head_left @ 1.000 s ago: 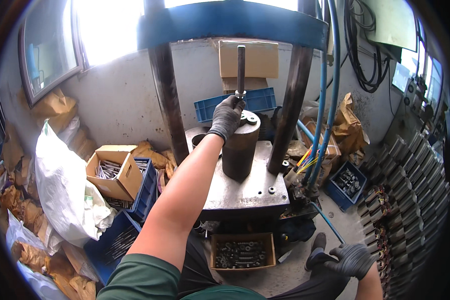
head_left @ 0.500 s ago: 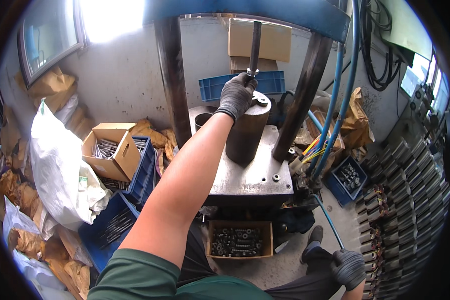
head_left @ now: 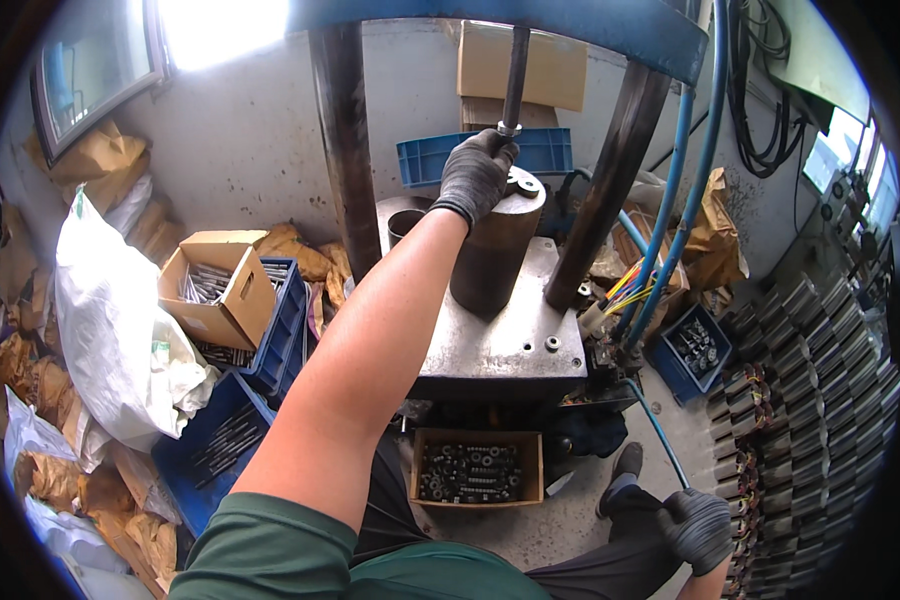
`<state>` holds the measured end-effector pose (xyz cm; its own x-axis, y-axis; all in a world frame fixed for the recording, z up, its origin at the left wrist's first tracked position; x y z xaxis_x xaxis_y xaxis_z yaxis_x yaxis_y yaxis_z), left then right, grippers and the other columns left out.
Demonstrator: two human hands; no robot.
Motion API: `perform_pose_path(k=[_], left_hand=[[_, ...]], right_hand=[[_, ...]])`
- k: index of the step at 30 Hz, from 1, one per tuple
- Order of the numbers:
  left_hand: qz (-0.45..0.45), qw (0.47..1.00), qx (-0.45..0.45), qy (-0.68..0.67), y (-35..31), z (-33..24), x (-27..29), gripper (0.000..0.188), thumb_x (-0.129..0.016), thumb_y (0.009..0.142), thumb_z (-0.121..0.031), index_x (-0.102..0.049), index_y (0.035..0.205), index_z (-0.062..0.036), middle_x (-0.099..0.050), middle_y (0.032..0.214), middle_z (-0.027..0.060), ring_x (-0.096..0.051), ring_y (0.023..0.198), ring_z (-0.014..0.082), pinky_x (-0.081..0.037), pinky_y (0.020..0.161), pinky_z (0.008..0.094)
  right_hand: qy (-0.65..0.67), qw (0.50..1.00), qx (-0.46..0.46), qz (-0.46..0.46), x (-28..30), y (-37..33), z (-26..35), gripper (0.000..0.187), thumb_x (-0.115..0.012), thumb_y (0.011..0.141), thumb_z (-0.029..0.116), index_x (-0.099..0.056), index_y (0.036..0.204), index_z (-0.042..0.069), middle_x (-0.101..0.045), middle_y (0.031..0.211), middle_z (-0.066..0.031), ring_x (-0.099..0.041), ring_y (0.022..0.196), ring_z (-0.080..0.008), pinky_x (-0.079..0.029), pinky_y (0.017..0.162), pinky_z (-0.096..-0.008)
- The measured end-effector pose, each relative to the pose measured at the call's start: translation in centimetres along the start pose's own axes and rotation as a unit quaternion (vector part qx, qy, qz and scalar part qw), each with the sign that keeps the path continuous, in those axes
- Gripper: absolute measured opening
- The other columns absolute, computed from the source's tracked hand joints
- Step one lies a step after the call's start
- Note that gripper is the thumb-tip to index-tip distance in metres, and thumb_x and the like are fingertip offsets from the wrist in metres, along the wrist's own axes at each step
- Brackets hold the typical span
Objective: Operating a press machine to assemble metal mechanical components.
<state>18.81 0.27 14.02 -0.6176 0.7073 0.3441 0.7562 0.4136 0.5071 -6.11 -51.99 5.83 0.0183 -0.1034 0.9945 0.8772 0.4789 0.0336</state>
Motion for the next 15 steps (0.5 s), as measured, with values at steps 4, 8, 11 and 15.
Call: perform_pose_path(k=[4, 8, 11, 15], left_hand=[[0.002, 1.000, 0.005, 0.001, 0.0, -0.1, 0.0, 0.029, -0.067, 0.103, -0.033, -0.072, 0.121, -0.0109, -0.075, 0.110, 0.0186, -0.070, 0.106, 0.0382, -0.053, 0.093, 0.0465], [0.000, 1.000, 0.004, 0.030, -0.3, -0.7, 0.2, 0.022, -0.067, 0.105, -0.022, -0.074, 0.121, -0.0080, -0.076, 0.100, 0.0098, -0.068, 0.090, 0.0188, -0.054, 0.088, 0.0349], [0.015, 1.000, 0.007, 0.001, -0.3, -0.7, 0.5, 0.023, -0.071, 0.103, -0.023, -0.072, 0.120, -0.0076, -0.076, 0.102, 0.0098, -0.070, 0.092, 0.0191, -0.055, 0.088, 0.0349], [-0.012, 1.000, -0.003, 0.015, -0.9, -1.5, 0.7, 0.033, -0.076, 0.099, -0.025, -0.066, 0.123, -0.0056, -0.076, 0.103, 0.0107, -0.072, 0.095, 0.0200, -0.056, 0.089, 0.0353]], right_hand=[[0.011, 1.000, 0.016, -0.015, 0.5, 0.0, 0.4, 0.018, -0.076, 0.077, 0.022, -0.076, 0.089, 0.008, -0.071, 0.081, -0.0149, -0.070, 0.077, -0.0390, -0.056, 0.072, -0.0482], [0.060, 0.996, 0.034, -0.048, 0.9, 0.4, 0.9, 0.016, -0.075, 0.077, 0.016, -0.077, 0.091, 0.007, -0.073, 0.088, -0.0145, -0.072, 0.081, -0.0383, -0.058, 0.076, -0.0474], [0.094, 0.993, 0.043, -0.063, 1.4, 0.7, 0.6, 0.016, -0.072, 0.078, 0.012, -0.076, 0.092, 0.006, -0.073, 0.093, -0.0168, -0.072, 0.086, -0.0389, -0.058, 0.078, -0.0472], [0.091, 0.987, 0.051, -0.124, 4.0, 3.0, -0.5, 0.023, -0.073, 0.078, 0.006, -0.071, 0.100, 0.002, -0.071, 0.096, -0.0188, -0.071, 0.090, -0.0370, -0.056, 0.082, -0.0441]])
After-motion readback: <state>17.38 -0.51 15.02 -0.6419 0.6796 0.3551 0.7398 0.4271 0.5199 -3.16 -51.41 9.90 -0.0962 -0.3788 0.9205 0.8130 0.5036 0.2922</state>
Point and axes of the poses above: each hand's wrist, its own y-axis towards the middle knuckle, its own x-axis out of the back of the hand, z = x × y, the point moved 2 cm from there along y, towards the middle knuckle
